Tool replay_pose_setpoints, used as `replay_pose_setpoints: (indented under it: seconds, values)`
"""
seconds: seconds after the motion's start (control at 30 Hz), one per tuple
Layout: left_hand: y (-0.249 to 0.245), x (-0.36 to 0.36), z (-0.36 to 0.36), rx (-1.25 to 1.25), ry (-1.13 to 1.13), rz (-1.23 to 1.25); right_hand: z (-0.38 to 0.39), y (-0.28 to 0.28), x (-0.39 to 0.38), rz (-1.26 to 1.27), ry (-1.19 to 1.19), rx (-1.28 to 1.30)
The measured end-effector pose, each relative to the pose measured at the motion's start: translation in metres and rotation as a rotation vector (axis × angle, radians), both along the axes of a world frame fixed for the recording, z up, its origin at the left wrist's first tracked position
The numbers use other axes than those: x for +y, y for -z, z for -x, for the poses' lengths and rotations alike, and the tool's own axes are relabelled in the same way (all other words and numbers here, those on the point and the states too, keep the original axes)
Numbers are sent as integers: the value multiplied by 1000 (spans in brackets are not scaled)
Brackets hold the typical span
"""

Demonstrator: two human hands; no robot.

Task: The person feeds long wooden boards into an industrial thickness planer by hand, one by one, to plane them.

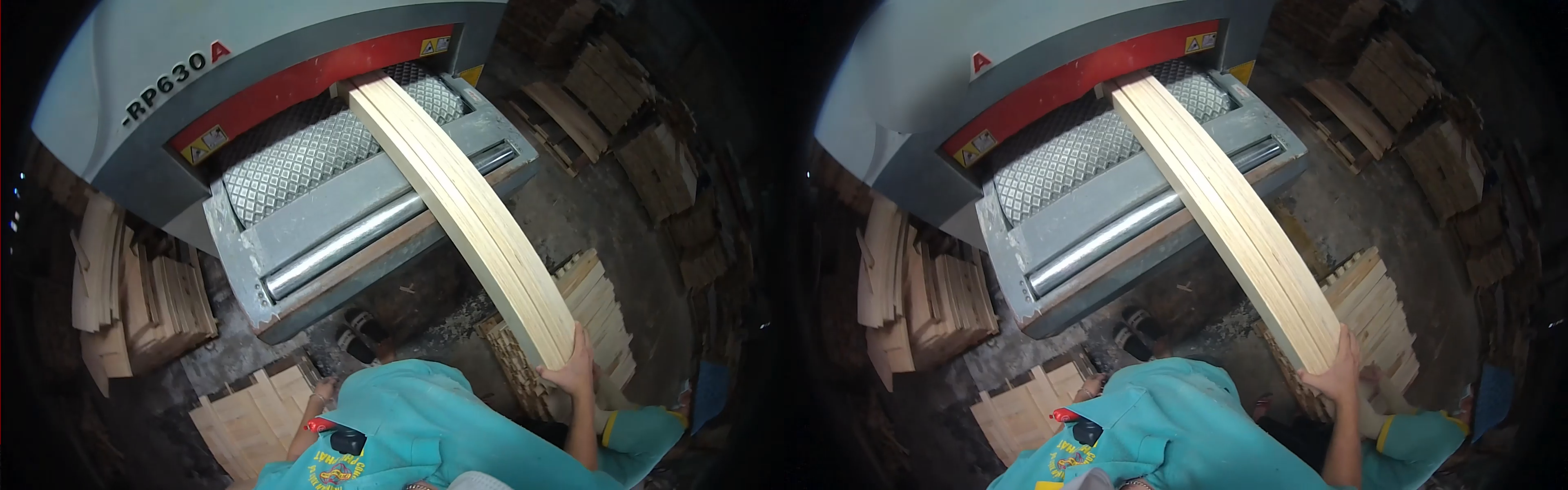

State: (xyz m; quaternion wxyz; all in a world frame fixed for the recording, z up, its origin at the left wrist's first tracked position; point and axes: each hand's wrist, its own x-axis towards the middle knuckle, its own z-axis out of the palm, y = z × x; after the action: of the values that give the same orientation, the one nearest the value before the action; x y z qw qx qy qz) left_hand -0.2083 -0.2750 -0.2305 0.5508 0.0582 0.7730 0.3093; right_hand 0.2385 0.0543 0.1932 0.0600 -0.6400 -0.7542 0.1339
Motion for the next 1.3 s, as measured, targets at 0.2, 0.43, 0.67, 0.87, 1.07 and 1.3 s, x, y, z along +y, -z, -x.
replay_pose_setpoints:
  seconds: [0.2, 0.43, 0.67, 0.87, 1.07, 1.3]
  values:
    - [-45, 57, 5, 17, 46, -40, 20, -4, 7, -59, -47, 22]
    - [-58, 91, 2, 25, 193, -161, 33, 1, 17, -121, -83, 28]
    - [-52, 75, 4, 133, 298, -99, 47, 8, 26, -120, -46, 96]
    - [-44, 56, 4, 176, 202, -4, 63, 2, 34, -117, -75, 119]
    - [-41, 60, 2, 206, 208, -7, 78, -3, 41, -108, -64, 83]
    - [-42, 51, -4, 227, 140, -17, 90, -6, 54, -160, -107, 128]
